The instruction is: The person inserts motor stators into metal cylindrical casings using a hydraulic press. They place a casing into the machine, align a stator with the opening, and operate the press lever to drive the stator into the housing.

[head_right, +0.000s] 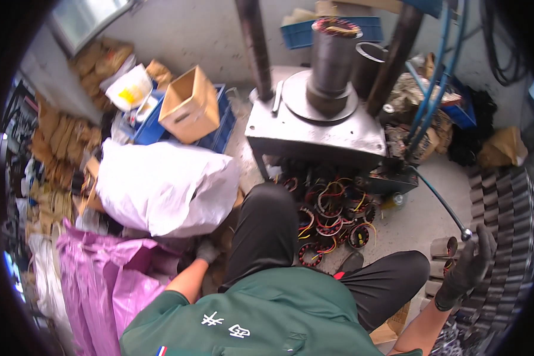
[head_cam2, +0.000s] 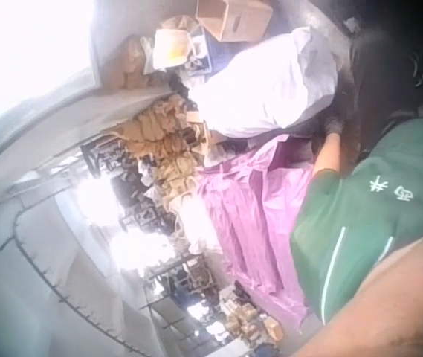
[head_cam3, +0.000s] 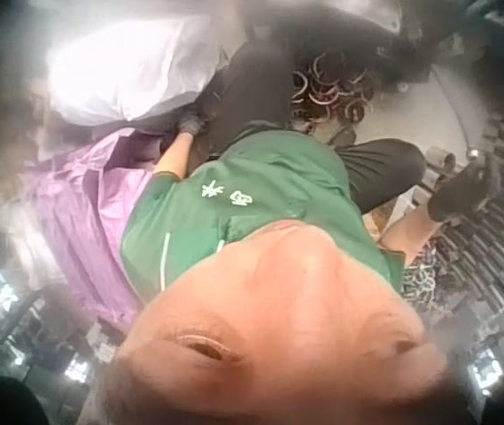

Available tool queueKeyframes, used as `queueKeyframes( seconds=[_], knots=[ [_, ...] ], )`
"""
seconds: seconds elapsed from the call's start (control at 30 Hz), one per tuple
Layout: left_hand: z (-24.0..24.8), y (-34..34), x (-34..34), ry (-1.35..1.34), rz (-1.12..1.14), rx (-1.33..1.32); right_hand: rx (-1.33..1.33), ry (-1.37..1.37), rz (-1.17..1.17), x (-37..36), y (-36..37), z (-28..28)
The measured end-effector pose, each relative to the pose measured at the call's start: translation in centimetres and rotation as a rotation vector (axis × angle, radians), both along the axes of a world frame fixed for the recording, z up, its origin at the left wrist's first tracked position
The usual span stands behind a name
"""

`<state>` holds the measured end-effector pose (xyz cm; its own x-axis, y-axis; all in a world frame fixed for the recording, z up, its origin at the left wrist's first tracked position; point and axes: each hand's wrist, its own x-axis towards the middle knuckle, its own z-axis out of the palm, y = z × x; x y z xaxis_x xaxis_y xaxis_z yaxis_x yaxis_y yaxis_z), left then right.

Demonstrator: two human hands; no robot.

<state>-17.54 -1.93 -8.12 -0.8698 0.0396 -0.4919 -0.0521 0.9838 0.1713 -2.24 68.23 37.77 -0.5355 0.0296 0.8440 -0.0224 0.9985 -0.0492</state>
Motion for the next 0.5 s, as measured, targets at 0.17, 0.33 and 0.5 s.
queueKeyframes(
  seconds=[0.17, 0.33, 0.5],
  knots=[
    [5.2, 4.5, -3.1, 0.16, -0.217, 0.041, -0.596, 0.039, 0.021, 1.0, 1.0, -5.3],
    [12.4, 11.6, -9.2, 0.362, -0.242, 0.236, -0.464, 0.222, 0.078, -2.3, 0.5, -6.2],
    [22.6, 13.3, -14.0, 0.312, 0.004, 0.406, -0.601, 0.488, 0.246, -12.2, 3.5, -6.1]
  ],
)
